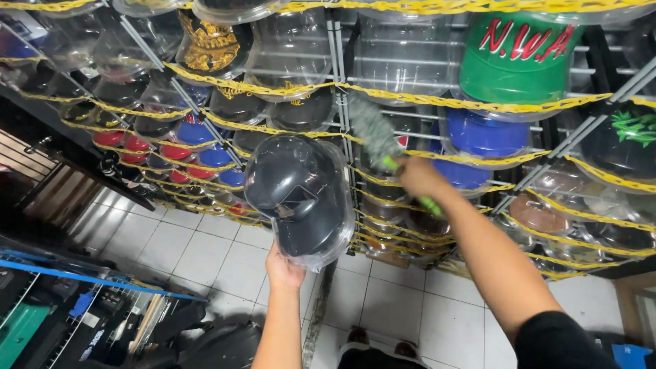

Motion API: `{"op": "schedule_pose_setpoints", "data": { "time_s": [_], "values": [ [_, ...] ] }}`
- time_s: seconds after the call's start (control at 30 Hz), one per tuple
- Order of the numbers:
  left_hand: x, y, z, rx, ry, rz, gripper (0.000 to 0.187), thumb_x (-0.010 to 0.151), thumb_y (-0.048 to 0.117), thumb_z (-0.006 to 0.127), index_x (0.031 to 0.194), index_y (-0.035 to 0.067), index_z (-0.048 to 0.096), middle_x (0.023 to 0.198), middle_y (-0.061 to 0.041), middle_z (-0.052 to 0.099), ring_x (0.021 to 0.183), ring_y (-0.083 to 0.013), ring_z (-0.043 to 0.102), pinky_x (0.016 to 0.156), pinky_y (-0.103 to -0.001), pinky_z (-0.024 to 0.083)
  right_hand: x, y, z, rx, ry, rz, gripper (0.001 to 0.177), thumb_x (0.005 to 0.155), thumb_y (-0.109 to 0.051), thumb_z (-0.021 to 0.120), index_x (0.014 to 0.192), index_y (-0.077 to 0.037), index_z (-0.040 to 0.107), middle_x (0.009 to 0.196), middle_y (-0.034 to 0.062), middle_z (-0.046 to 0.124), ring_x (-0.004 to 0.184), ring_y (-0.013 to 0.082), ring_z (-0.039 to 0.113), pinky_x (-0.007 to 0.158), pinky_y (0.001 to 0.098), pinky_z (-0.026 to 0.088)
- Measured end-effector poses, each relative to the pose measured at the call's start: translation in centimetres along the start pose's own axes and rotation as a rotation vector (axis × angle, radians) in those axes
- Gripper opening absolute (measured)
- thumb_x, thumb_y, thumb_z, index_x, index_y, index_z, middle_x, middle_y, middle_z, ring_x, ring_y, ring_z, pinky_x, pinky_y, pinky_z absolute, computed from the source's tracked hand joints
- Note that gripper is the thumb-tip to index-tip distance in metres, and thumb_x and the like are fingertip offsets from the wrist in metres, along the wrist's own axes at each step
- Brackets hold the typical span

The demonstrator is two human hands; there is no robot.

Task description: The person is cleaning a hat display by dusting the shelves with a duster and wiping down individual plastic hat protectors with a cloth.

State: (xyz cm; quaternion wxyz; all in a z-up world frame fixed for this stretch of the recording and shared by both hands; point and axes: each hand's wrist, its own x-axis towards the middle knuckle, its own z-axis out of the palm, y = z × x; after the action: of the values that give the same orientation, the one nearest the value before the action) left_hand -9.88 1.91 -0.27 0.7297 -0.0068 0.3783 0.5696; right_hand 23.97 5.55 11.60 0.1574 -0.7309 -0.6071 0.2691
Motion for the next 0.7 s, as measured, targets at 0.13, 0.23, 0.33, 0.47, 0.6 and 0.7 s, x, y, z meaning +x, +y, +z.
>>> {"op": "schedule_pose_setpoints", "data": {
  "time_s": [0.13, 0.23, 0.33, 0.47, 0.6, 0.7],
  "values": [
    [-0.4, -0.3, 0.6, 0.005, -0.009, 0.001, 0.039, 0.103, 0.038, 0.056, 0.126, 0.010, 0.070, 0.128, -0.013, 0.070, 0.123, -0.0236, 0.065, 0.111, -0.040, 0.049, 12.3, 9.6, 4.5, -0.290, 0.306, -0.036, 0.034, 0.086, -0.022, 0.059, 0.114, -0.020, 0.079, 0.090, 0.0119, 0.079, 0.093, 0.0343, 0.076, 0.085, 0.0458, 0.060],
    [-1.2, -0.8, 1.6, 0.020, -0.013, -0.021, 0.039, 0.103, 0.038, 0.055, 0.126, 0.011, 0.070, 0.130, -0.012, 0.069, 0.125, -0.0236, 0.064, 0.112, -0.040, 0.047, 14.1, 7.6, 9.1, -0.585, 0.353, -0.381, 0.021, 0.080, -0.018, 0.063, 0.086, -0.010, 0.081, 0.069, 0.0124, 0.073, 0.072, 0.0341, 0.075, 0.073, 0.0411, 0.060],
    [-1.1, -1.3, 1.9, 0.024, -0.021, -0.034, 0.039, 0.104, 0.039, 0.054, 0.127, 0.011, 0.070, 0.131, -0.012, 0.069, 0.126, -0.0234, 0.063, 0.112, -0.040, 0.047, 11.5, 5.7, 9.7, -0.528, 0.352, -0.523, 0.018, 0.079, -0.015, 0.062, 0.081, -0.005, 0.076, 0.064, 0.0154, 0.067, 0.067, 0.0362, 0.071, 0.068, 0.0420, 0.057],
    [-2.3, -0.9, 2.4, 0.039, -0.021, -0.029, 0.038, 0.103, 0.037, 0.056, 0.127, 0.010, 0.070, 0.129, -0.014, 0.069, 0.124, -0.0237, 0.064, 0.111, -0.041, 0.048, 4.2, 6.2, 7.7, 0.035, 0.464, 0.000, 0.031, 0.088, -0.021, 0.060, 0.116, -0.012, 0.068, 0.099, 0.0193, 0.069, 0.100, 0.0385, 0.065, 0.089, 0.0485, 0.051],
    [-1.7, -0.9, 1.7, 0.028, -0.040, -0.037, 0.039, 0.104, 0.038, 0.053, 0.128, 0.013, 0.069, 0.131, -0.012, 0.069, 0.126, -0.0240, 0.063, 0.112, -0.040, 0.046, 0.6, 6.0, 7.4, 0.461, 0.524, 0.381, 0.049, 0.094, -0.025, 0.059, 0.143, -0.017, 0.062, 0.125, 0.0223, 0.070, 0.125, 0.0401, 0.061, 0.105, 0.0533, 0.047],
    [-3.5, -0.6, 2.1, 0.069, -0.060, -0.024, 0.038, 0.105, 0.038, 0.050, 0.128, 0.013, 0.069, 0.130, -0.013, 0.069, 0.124, -0.0244, 0.064, 0.112, -0.041, 0.047, 3.3, 5.9, 10.4, 0.644, 0.615, 0.335, 0.059, 0.085, -0.010, 0.053, 0.144, -0.012, 0.060, 0.096, 0.0222, 0.075, 0.072, 0.0352, 0.076, 0.062, 0.0450, 0.064]
  ]
}}
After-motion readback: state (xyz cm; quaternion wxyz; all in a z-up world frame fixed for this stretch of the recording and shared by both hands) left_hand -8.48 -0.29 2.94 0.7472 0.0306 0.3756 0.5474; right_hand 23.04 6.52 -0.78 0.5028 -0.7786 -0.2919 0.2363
